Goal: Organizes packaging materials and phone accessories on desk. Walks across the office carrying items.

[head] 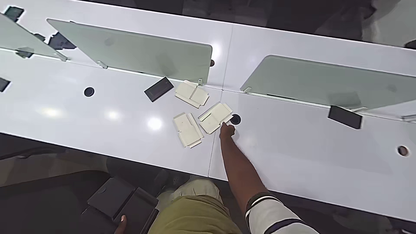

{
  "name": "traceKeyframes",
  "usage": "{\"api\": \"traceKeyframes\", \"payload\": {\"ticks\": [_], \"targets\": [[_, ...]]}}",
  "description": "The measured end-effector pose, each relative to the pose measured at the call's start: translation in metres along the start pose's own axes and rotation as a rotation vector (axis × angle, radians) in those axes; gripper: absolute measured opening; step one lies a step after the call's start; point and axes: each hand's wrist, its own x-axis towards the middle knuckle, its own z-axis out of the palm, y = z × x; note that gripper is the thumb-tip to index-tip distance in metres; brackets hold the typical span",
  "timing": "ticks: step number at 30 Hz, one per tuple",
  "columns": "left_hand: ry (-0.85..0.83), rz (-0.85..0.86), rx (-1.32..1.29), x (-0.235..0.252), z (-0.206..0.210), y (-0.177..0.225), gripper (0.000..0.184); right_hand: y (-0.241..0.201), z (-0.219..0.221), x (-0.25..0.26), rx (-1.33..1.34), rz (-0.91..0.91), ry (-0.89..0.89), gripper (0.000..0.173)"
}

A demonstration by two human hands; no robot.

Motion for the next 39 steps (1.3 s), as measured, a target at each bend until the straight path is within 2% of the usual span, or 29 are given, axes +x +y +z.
{"api": "traceKeyframes", "payload": {"ticks": [4,8,11,15,20,24,26,31,34,37,39], "targets": [[0.047,-0.004,-0.005,-0.008,0.007,0.000,0.041,-0.014,0.006,0.017,-0.120,0.014,-0.014,0.049],[0.057,-0.022,0.012,-0.017,0.019,0.006,0.045,-0.016,0.004,0.025,-0.306,0.007,-0.065,0.045],[0.031,-0.016,0.018,-0.020,0.030,0.010,0.043,-0.014,0.002,0.033,-0.269,0.019,-0.080,0.047],[-0.001,0.004,-0.005,-0.019,0.043,0.012,0.035,0.000,-0.009,0.044,-0.231,-0.033,-0.147,0.035],[-0.032,0.021,-0.020,-0.011,0.057,0.015,0.036,0.020,-0.046,0.027,0.053,-0.081,-0.228,0.025],[-0.075,0.035,-0.043,-0.001,0.069,0.017,0.032,0.032,-0.077,0.010,0.464,-0.006,-0.432,0.020],[-0.090,0.033,-0.059,0.001,0.075,0.021,0.033,0.033,-0.087,-0.006,0.538,0.024,-0.490,0.020],[-0.197,0.037,-0.083,0.008,0.089,0.027,0.034,0.059,-0.077,-0.017,0.236,-0.048,-0.447,0.022],[-0.243,0.042,-0.096,0.011,0.092,0.032,0.029,0.076,-0.063,-0.020,0.104,0.017,-0.349,0.032],[-0.249,0.048,-0.084,0.016,0.085,0.034,0.031,0.078,-0.051,-0.032,0.150,0.111,-0.237,0.038],[-0.259,0.081,-0.069,0.022,0.078,0.031,0.033,0.069,-0.044,-0.037,0.133,0.101,-0.217,0.039]]}}
